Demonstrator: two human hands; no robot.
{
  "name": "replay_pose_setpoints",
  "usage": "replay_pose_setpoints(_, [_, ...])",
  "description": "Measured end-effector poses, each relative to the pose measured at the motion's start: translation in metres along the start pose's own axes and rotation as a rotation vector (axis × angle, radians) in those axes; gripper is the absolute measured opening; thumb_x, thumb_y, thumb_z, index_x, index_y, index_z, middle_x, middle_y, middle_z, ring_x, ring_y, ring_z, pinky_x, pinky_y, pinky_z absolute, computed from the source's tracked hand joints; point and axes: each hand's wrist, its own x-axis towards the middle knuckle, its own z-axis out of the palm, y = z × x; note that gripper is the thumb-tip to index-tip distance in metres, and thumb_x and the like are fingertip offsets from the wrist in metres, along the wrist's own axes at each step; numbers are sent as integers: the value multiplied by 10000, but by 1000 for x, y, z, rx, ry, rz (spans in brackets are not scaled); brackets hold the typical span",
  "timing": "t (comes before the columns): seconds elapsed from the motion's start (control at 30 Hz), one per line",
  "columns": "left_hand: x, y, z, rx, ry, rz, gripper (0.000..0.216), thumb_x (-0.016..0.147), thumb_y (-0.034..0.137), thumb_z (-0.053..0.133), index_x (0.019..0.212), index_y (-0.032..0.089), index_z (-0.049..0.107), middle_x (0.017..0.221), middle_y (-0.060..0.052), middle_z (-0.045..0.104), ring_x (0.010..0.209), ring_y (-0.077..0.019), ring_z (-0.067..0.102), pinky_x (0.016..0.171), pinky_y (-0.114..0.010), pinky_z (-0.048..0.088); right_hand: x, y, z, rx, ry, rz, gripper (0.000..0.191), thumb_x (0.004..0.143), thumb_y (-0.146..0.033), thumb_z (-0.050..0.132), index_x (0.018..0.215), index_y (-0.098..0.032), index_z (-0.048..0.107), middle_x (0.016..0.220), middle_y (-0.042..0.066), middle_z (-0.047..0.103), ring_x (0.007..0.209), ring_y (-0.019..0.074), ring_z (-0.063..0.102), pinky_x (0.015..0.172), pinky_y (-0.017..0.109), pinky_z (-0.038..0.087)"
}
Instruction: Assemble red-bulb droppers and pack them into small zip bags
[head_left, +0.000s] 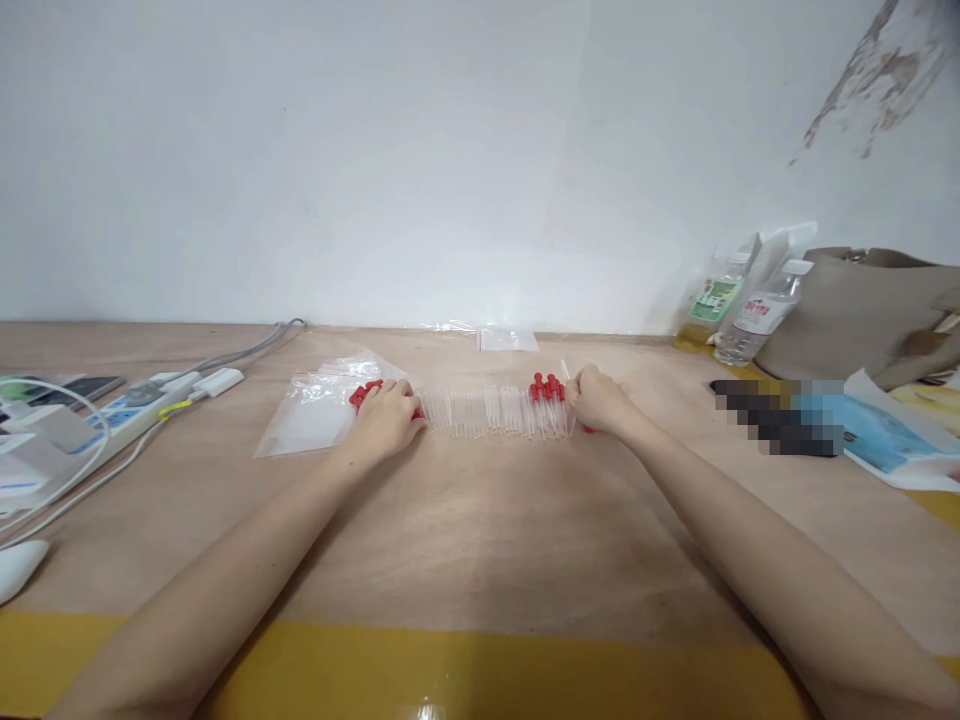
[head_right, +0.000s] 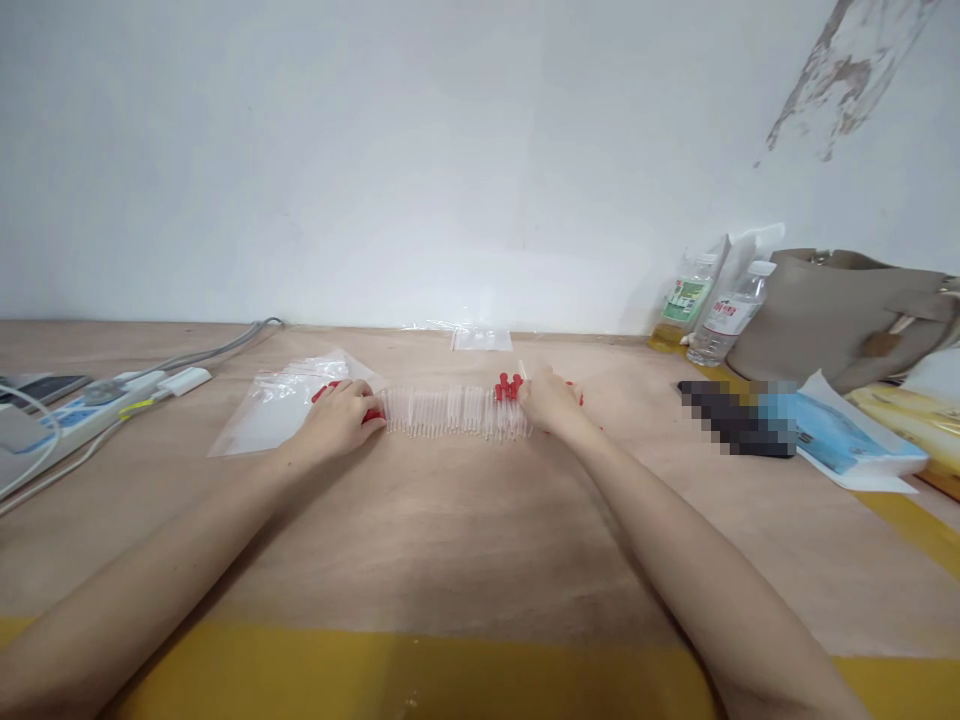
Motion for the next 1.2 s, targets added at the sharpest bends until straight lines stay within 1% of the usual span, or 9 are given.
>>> replay_pose_setpoints(0.13, [2,-1,6,-21,63,-8,231,815,233,425,762,142,630,862,-106,567,872,-246,501,801,-368,377,-29,-3,23,165,101,-376,207,874,-262,336,922,-150,503,746,74,623,669,191,563,665,295,351])
replay_pose_setpoints(0.2, [3,0,5,-64,98,-21,248,830,210,390,750,131,612,838,-110,572,852,-240,515,798,-362,382,-42,-1,41,230,195,-550,185,867,-233,374,966,-155,509,828,78,629,775,198,563,726,308,354])
replay_pose_setpoints(0.33, [1,15,-5,-291,166,-61,208,847,231,390,823,132,571,844,-97,589,807,-219,542,722,-333,408,-58,3,67,245,310,-747,227,878,-217,386,1043,-161,532,861,78,625,786,187,553,746,327,348])
replay_pose_setpoints(0.47, [-8,46,-1,-735,189,-51,157,844,254,430,852,159,555,790,-41,619,731,-169,573,654,-281,428,-62,2,66,313,284,-761,178,873,-193,399,942,-175,561,824,53,603,745,157,549,699,306,347])
replay_pose_setpoints(0.57, [-14,64,17,-1096,106,-43,157,821,268,474,908,153,536,824,-50,638,751,-167,601,662,-280,453,-64,1,61,354,281,-751,144,861,-180,421,908,-173,556,803,42,592,735,148,544,686,300,342])
replay_pose_setpoints(0.7, [-15,72,35,-1363,22,-67,187,791,278,525,923,148,503,852,-67,644,800,-180,620,741,-323,467,-64,2,61,366,301,-753,137,859,-185,419,907,-176,548,783,37,586,717,145,533,685,303,337])
replay_pose_setpoints(0.87, [-15,71,35,-1490,-30,-82,217,777,292,554,925,149,484,873,-60,628,829,-176,623,792,-342,464,-61,3,63,390,319,-686,121,854,-197,424,877,-172,540,764,41,584,713,153,525,667,298,339])
replay_pose_setpoints(1.0, [-17,72,33,-1477,-42,-65,218,784,284,549,938,148,478,860,-54,628,825,-168,621,783,-332,468,-60,3,64,381,304,-688,115,851,-198,435,890,-171,540,769,32,585,704,144,526,671,298,326])
replay_pose_setpoints(1.2, [-16,74,34,-1403,-20,-30,292,769,258,562,1033,137,530,983,-95,630,874,-179,611,810,-345,468,-63,0,63,366,282,-713,126,850,-197,436,905,-170,546,760,32,588,685,138,527,672,303,314])
